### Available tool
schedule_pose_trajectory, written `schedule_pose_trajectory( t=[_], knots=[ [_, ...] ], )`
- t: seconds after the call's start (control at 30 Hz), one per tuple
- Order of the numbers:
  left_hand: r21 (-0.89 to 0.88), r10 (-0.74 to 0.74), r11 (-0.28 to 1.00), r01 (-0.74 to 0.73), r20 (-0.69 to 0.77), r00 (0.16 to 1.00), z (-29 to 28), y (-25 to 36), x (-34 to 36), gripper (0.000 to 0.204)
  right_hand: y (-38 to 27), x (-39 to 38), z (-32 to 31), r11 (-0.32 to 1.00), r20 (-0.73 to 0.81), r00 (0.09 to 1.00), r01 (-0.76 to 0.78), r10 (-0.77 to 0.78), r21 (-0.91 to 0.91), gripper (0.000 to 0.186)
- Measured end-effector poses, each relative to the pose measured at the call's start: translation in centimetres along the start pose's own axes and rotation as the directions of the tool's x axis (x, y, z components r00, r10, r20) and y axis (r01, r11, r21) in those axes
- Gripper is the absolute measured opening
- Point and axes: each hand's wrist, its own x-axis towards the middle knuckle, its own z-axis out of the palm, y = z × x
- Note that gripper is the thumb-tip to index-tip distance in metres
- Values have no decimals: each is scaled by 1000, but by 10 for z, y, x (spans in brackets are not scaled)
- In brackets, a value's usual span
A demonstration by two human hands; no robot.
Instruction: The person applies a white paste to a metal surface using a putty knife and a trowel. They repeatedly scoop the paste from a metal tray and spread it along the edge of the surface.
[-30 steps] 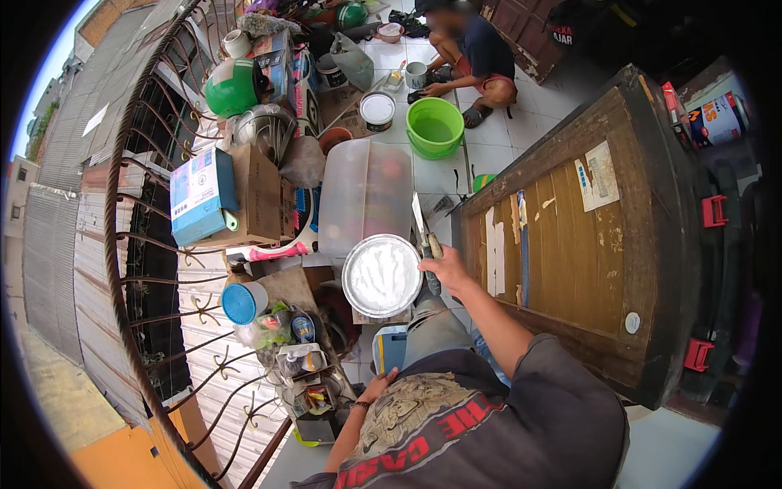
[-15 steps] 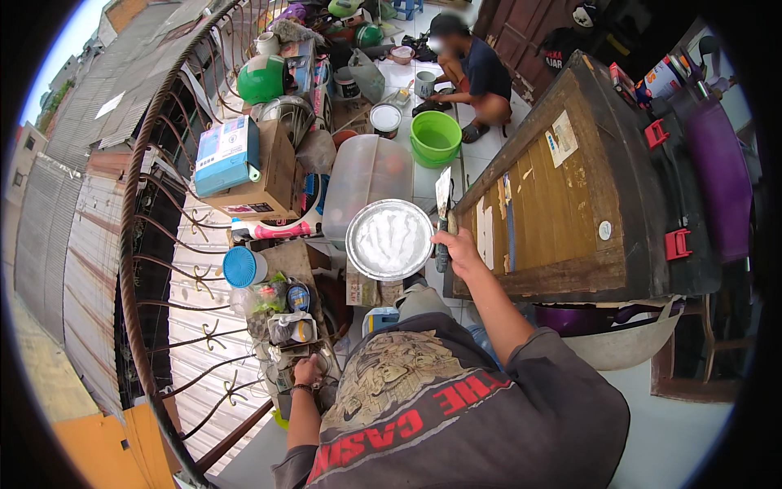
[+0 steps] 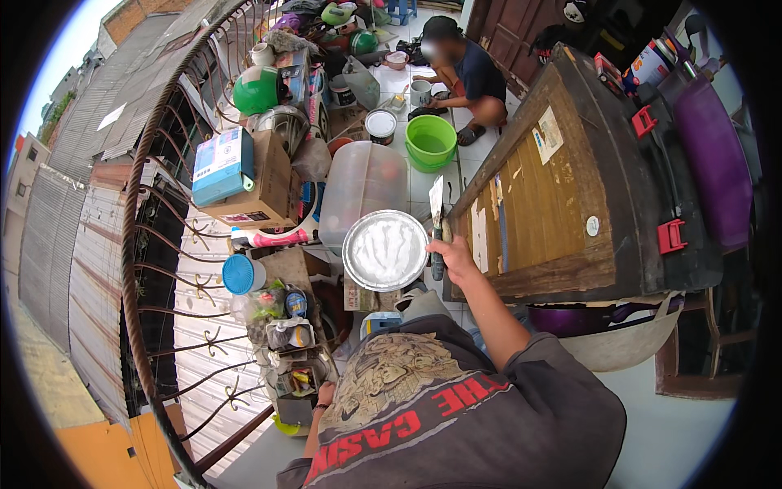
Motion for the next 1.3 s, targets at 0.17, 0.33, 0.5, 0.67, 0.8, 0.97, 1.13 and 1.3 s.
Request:
schedule_pose_trajectory(
  t=[0.17, 0.33, 0.5, 0.67, 0.8, 0.97, 1.13, 1.3],
  knots=[
    [-80, -7, 997, 9, 29, 1000, -18, 26, 13, 36, -2, -1, -5, 1000, 3, 1000, -22, 22, -1, 24],
    [-309, -191, 928, 207, 80, 978, -30, 31, 33, 32, -4, 0, -7, 1000, 9, 1000, 5, -6, 26, 26],
    [-351, -112, 926, 135, 87, 990, -24, 57, 41, 34, -4, -3, -9, 999, 12, 1000, 7, -7, 35, 26],
    [-368, 25, 930, 9, 88, 996, -13, 112, 56, 39, -2, -5, -8, 998, 25, 1000, 3, -4, 56, 26],
    [-287, 79, 956, -55, 73, 994, -11, 126, 76, 39, 2, -6, -7, 999, 23, 1000, -8, 7, 49, 27],
    [-6, 60, 998, -60, -2, 998, -21, 104, 69, 37, 8, -5, -7, 998, 17, 999, -32, 32, 54, 28],
    [-58, -78, 995, 84, 92, 993, -33, 60, 37, 36, 13, 0, -6, 999, 11, 1000, -20, 20, 31, 32],
    [4, 2, 1000, -3, 186, 983, -32, 17, 36, 32, 10, 2, -5, 998, -4, 1000, -25, 25, 58, 33]
  ],
)
